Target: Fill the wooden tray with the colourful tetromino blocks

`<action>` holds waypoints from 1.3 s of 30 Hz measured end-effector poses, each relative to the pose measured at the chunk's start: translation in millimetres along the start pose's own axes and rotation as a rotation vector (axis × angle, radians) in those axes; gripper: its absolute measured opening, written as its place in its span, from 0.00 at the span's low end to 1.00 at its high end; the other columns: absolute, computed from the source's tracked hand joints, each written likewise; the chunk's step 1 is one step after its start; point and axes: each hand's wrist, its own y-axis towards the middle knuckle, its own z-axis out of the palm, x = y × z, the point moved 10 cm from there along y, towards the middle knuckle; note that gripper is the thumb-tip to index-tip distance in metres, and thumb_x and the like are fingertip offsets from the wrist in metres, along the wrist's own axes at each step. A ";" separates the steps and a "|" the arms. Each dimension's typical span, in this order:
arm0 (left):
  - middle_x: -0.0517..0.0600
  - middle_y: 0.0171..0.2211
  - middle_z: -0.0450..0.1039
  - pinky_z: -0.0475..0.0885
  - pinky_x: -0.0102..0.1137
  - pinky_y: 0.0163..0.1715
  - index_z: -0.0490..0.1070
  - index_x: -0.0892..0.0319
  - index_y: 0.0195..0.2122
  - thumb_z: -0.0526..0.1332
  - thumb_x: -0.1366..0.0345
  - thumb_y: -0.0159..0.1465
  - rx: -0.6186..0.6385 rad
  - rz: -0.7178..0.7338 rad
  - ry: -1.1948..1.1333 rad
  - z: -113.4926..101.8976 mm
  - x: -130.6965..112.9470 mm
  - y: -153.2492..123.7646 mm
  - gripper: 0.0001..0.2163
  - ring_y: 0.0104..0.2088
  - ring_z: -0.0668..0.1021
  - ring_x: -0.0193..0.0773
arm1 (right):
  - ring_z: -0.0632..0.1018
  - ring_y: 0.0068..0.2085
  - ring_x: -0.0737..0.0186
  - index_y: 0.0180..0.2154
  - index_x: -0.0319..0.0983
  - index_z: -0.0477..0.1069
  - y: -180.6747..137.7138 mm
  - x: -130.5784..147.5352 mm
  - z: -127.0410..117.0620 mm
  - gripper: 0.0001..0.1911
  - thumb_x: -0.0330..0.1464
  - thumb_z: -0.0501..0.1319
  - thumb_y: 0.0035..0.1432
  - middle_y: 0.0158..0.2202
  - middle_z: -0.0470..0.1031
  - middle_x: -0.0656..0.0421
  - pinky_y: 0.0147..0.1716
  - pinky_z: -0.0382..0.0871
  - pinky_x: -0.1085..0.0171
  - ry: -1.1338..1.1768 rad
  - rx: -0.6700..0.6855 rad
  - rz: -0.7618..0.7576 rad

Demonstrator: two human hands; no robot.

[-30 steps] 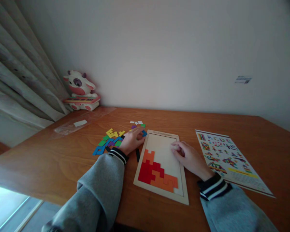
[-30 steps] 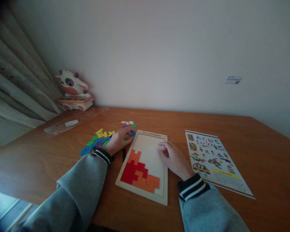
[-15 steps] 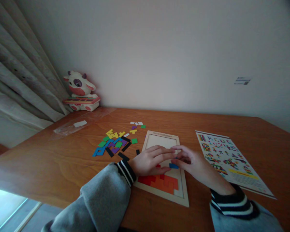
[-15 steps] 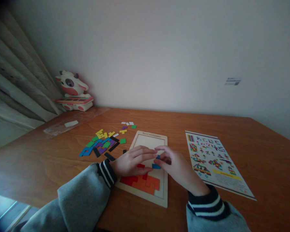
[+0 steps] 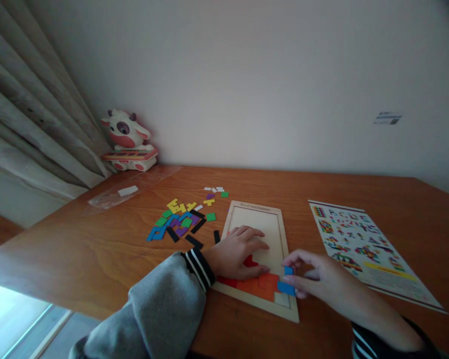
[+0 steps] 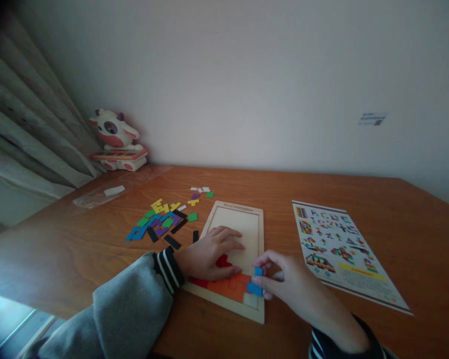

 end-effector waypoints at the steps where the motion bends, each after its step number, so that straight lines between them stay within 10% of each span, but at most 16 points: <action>1: 0.60 0.57 0.68 0.65 0.44 0.59 0.72 0.58 0.52 0.63 0.51 0.63 0.003 0.001 -0.002 0.6 0.2 0.0 0.21 0.57 0.71 0.50 | 0.79 0.28 0.62 0.38 0.41 0.70 -1.0 -3.8 4.5 0.19 0.46 0.66 0.49 0.32 0.76 0.60 0.28 0.72 0.65 0.005 0.019 0.013; 25: 0.61 0.57 0.67 0.64 0.46 0.58 0.73 0.58 0.51 0.63 0.52 0.63 0.057 0.012 -0.004 1.4 -3.8 1.5 0.20 0.56 0.71 0.53 | 0.69 0.28 0.63 0.34 0.42 0.72 1.0 7.1 -2.2 0.19 0.46 0.72 0.47 0.29 0.70 0.61 0.28 0.62 0.65 -0.469 -0.165 -0.150; 39: 0.59 0.55 0.69 0.66 0.42 0.58 0.73 0.58 0.50 0.56 0.56 0.69 -0.088 -0.072 -0.204 -13.0 9.0 1.6 0.15 0.55 0.73 0.46 | 0.71 0.27 0.62 0.30 0.41 0.72 11.9 12.3 -6.2 0.21 0.52 0.57 0.61 0.26 0.73 0.60 0.26 0.59 0.64 -0.445 -0.142 -0.173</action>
